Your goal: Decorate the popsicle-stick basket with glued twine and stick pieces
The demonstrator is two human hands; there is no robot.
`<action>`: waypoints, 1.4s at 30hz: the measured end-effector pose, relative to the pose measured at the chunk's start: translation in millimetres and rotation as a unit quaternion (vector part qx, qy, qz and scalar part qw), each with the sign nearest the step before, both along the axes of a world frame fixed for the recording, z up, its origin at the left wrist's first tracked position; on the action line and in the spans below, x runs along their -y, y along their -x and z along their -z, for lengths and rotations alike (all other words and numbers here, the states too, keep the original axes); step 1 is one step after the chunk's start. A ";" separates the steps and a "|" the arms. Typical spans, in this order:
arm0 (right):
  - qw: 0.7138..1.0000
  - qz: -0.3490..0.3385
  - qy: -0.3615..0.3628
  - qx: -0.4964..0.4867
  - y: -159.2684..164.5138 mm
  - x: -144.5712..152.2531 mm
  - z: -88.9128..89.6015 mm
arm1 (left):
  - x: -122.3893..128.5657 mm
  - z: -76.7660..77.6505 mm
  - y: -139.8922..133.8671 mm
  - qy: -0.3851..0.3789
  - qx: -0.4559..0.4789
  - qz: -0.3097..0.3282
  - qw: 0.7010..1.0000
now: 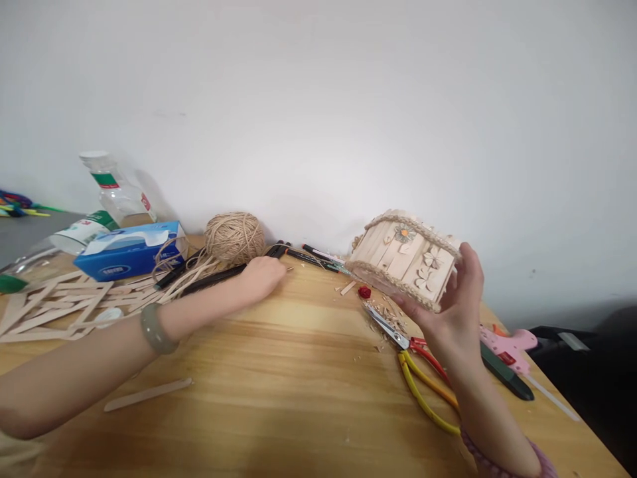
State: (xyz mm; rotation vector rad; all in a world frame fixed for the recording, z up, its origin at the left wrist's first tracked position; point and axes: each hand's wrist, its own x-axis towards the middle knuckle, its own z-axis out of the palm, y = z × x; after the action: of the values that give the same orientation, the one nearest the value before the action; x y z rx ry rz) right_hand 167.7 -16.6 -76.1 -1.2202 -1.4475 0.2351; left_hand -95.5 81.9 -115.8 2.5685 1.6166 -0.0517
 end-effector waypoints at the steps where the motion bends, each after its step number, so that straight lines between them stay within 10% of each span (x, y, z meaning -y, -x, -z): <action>1: 1.000 0.000 0.004 -0.004 -0.3 0.0 0.4 | 0.0 -0.3 -0.1 0.001 0.007 -0.005 1.000; 11: 1.000 -0.017 0.014 -0.016 0.7 3.1 4.3 | -0.5 -14.5 15.9 0.011 0.187 -0.061 0.980; 20: 0.996 -0.069 0.035 -0.037 11.3 3.7 8.2 | -6.6 -33.2 42.2 0.134 0.462 -0.116 0.869; 29: 0.941 -0.117 -0.072 0.308 47.8 4.3 63.9 | 6.0 -52.5 43.7 0.153 0.580 -0.172 0.782; 35: 0.889 -0.178 -0.082 0.414 59.9 11.9 63.2 | 19.1 -77.4 34.6 0.096 0.643 -0.154 0.744; 42: 0.978 -0.177 0.043 0.101 55.7 15.8 46.5 | 61.6 -76.5 -1.7 0.251 0.633 -0.097 0.726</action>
State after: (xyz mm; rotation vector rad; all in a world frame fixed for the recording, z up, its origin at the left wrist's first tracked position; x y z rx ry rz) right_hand 112.0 -32.4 -122.5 -1.0708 -1.8480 0.4288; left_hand -93.8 20.2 -39.3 1.3020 1.0009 0.9188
